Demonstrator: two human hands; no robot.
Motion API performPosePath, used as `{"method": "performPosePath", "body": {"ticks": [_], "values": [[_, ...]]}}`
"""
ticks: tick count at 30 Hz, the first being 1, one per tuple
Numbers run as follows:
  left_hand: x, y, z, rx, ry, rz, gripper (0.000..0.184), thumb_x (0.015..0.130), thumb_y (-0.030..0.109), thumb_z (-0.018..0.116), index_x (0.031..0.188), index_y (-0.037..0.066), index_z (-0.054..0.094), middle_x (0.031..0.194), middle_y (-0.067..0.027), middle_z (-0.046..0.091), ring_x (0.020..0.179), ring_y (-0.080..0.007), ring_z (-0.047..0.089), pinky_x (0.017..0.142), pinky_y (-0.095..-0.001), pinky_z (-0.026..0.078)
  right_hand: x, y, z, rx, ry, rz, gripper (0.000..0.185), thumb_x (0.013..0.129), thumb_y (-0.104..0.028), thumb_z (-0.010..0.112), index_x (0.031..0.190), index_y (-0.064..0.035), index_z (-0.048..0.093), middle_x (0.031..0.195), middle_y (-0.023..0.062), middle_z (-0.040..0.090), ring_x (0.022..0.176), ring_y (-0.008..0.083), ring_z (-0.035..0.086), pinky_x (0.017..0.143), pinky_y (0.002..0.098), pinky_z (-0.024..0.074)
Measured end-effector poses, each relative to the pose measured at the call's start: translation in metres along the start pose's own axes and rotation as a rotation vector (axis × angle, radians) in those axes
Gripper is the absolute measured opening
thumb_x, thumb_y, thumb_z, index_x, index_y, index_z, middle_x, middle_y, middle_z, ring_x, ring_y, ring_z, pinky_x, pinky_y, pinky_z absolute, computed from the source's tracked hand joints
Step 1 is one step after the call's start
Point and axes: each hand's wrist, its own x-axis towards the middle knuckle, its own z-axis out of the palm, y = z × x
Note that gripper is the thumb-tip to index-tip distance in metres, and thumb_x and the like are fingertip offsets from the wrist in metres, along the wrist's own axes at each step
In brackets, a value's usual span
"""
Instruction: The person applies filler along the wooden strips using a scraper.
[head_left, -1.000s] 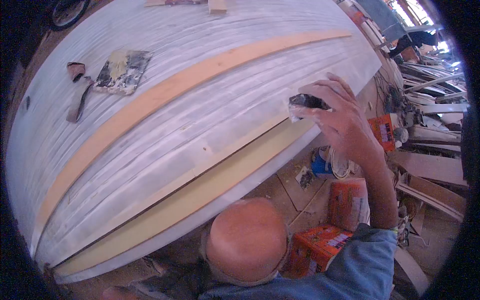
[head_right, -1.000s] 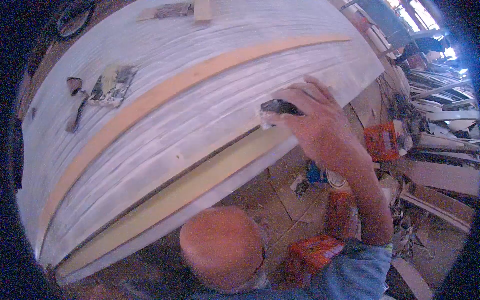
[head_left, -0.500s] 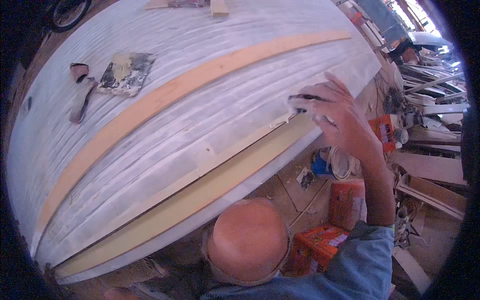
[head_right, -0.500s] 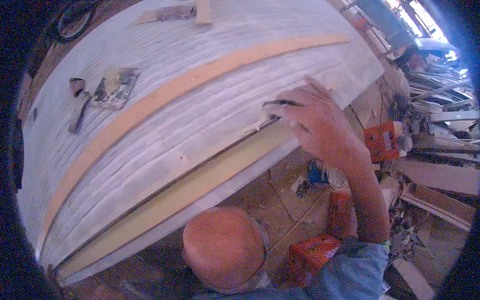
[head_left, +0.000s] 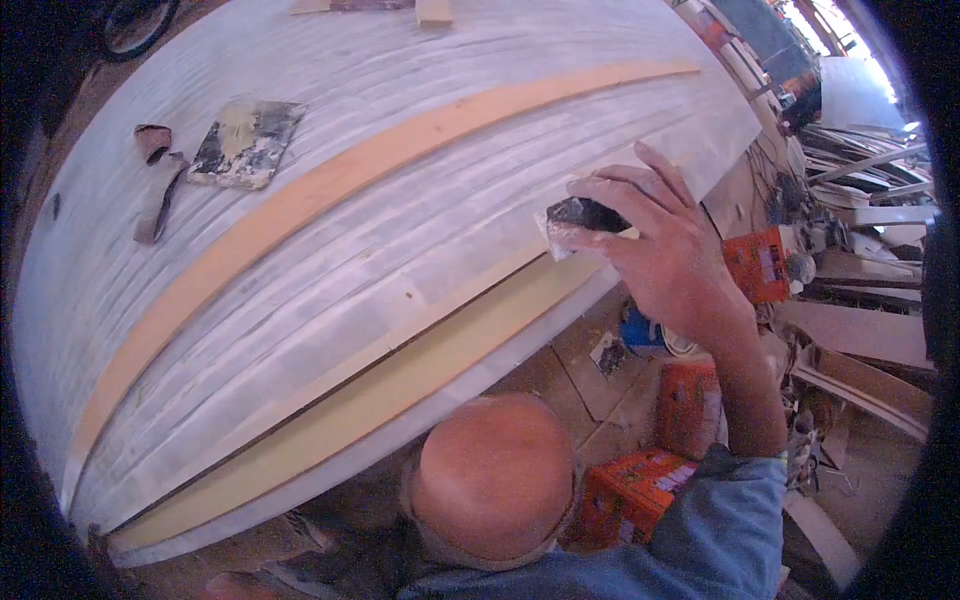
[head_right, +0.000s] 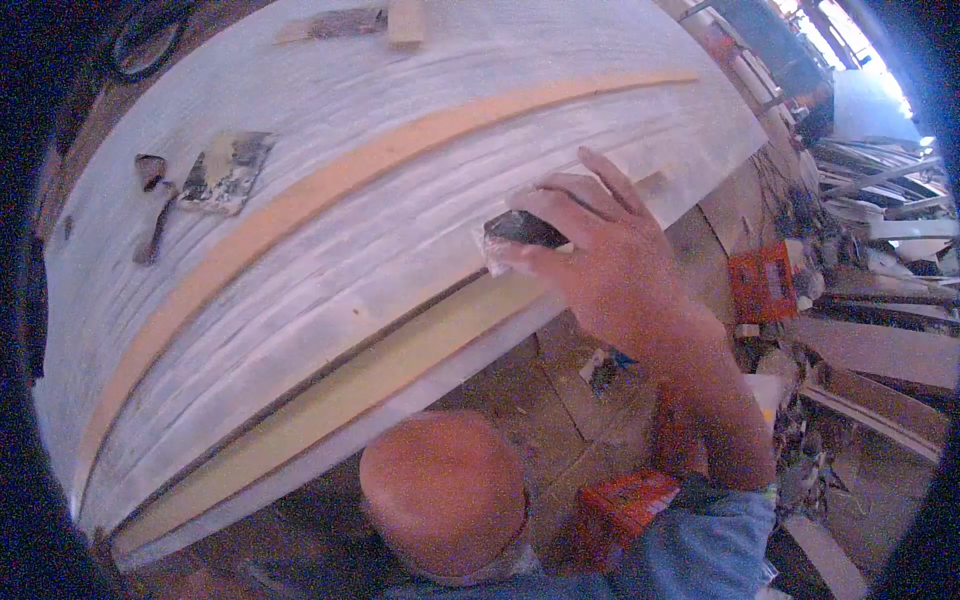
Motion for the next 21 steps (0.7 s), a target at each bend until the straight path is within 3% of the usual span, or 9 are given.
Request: {"method": "performPosePath", "body": {"ticks": [5,9,13,17,21], "values": [[-0.002,-0.010,-0.001,0.184,0.068,0.159,0.072,0.091,0.076,0.053,0.087,0.007,0.073,0.078,-0.0104,0.069,0.066,-0.0277,0.065,0.059,-0.0429,0.055,-0.010,0.028,0.000,-0.002,0.006,-0.011,0.037,0.084,-0.008,0.059,0.112,-0.0233,0.077,0.125,0.0067,0.066,0.124,0.0286,0.059,0.123,0.0555,0.0312],[-0.013,-0.040,-0.001,0.626,0.231,0.405,0.076,0.091,0.079,0.052,0.085,0.007,0.074,0.075,-0.0097,0.069,0.063,-0.0272,0.065,0.056,-0.0429,0.055,-0.020,0.052,0.005,-0.033,0.009,0.009,0.036,0.083,-0.008,0.060,0.112,-0.0219,0.077,0.129,0.0082,0.065,0.127,0.0291,0.058,0.123,0.0545,0.0311],[-0.007,0.003,-0.018,0.969,0.412,0.584,0.077,0.090,0.081,0.052,0.084,0.008,0.074,0.073,-0.0093,0.069,0.061,-0.0271,0.065,0.055,-0.0429,0.055,-0.034,0.076,0.010,-0.022,0.026,0.063,0.039,0.083,-0.004,0.059,0.114,-0.0212,0.076,0.132,0.0097,0.064,0.128,0.0306,0.058,0.123,0.0542,0.0310],[-0.003,0.026,-0.023,0.796,0.289,0.497,0.074,0.090,0.079,0.053,0.085,0.008,0.074,0.075,-0.0097,0.069,0.063,-0.0274,0.065,0.057,-0.0430,0.055,-0.043,0.097,0.011,0.002,0.012,0.098,0.040,0.086,-0.002,0.059,0.118,-0.0202,0.075,0.132,0.0103,0.064,0.129,0.0322,0.057,0.123,0.0539,0.0313],[-0.003,0.037,-0.014,0.265,0.113,0.211,0.071,0.090,0.077,0.054,0.087,0.008,0.074,0.077,-0.0101,0.069,0.066,-0.0278,0.065,0.059,-0.0431,0.055,-0.046,0.097,0.007,0.209,0.003,0.205,0.040,0.089,-0.003,0.059,0.122,-0.0172,0.074,0.133,0.0105,0.065,0.131,0.0311,0.056,0.124,0.0539,0.0278]]}}
